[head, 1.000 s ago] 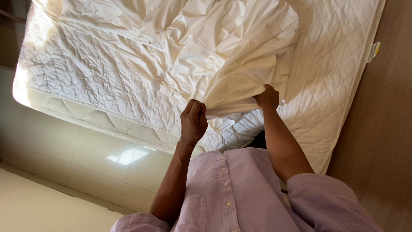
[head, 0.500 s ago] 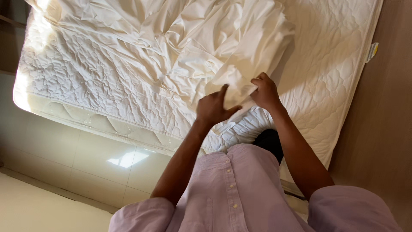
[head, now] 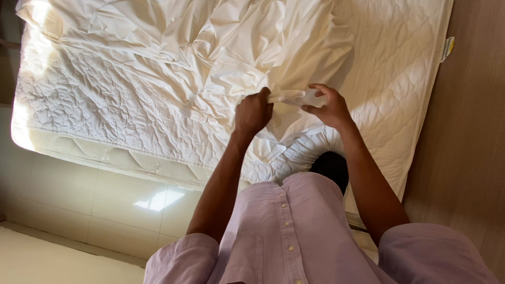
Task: The person folds a white bed sheet on top of a mattress by hand, aligning the corners and smoothing out the fabric into a long rectangular shape before folding it over itself.
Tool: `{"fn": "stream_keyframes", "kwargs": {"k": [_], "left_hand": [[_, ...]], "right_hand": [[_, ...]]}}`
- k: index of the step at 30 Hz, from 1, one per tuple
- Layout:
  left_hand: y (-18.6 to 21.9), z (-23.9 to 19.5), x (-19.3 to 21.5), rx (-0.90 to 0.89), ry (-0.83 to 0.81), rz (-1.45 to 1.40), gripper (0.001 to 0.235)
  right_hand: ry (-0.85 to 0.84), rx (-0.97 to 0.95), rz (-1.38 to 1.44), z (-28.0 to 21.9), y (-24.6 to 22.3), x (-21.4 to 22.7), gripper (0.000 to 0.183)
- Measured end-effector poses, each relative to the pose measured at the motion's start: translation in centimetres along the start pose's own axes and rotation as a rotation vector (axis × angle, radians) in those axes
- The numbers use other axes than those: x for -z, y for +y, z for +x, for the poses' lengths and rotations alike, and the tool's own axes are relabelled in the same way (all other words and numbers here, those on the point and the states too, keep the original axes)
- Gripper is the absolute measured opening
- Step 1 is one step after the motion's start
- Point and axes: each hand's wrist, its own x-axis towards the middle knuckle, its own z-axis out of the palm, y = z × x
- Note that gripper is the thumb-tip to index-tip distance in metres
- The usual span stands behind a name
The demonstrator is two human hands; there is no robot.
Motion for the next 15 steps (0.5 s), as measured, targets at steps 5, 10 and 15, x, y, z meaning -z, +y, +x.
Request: {"fn": "stream_keyframes", "kwargs": {"k": [5,10,15], "left_hand": [[-0.5,-1.9,2.5,0.008,0.133,-0.263,0.019],[0.4,-2.2,3.0,0.009,0.216,-0.35,0.017],[1.4,-2.4,3.2,-0.003,0.247,-0.363,0.011]], "right_hand": [[-0.03,-0.339,0.526,0.7,13.8,-3.2,0.058],[-0.042,-0.324,0.415,-0.9,13.9,-6.8,0.1],[0.256,-0.039,0.045,2.8,16.7,-10.0,0.051]]}}
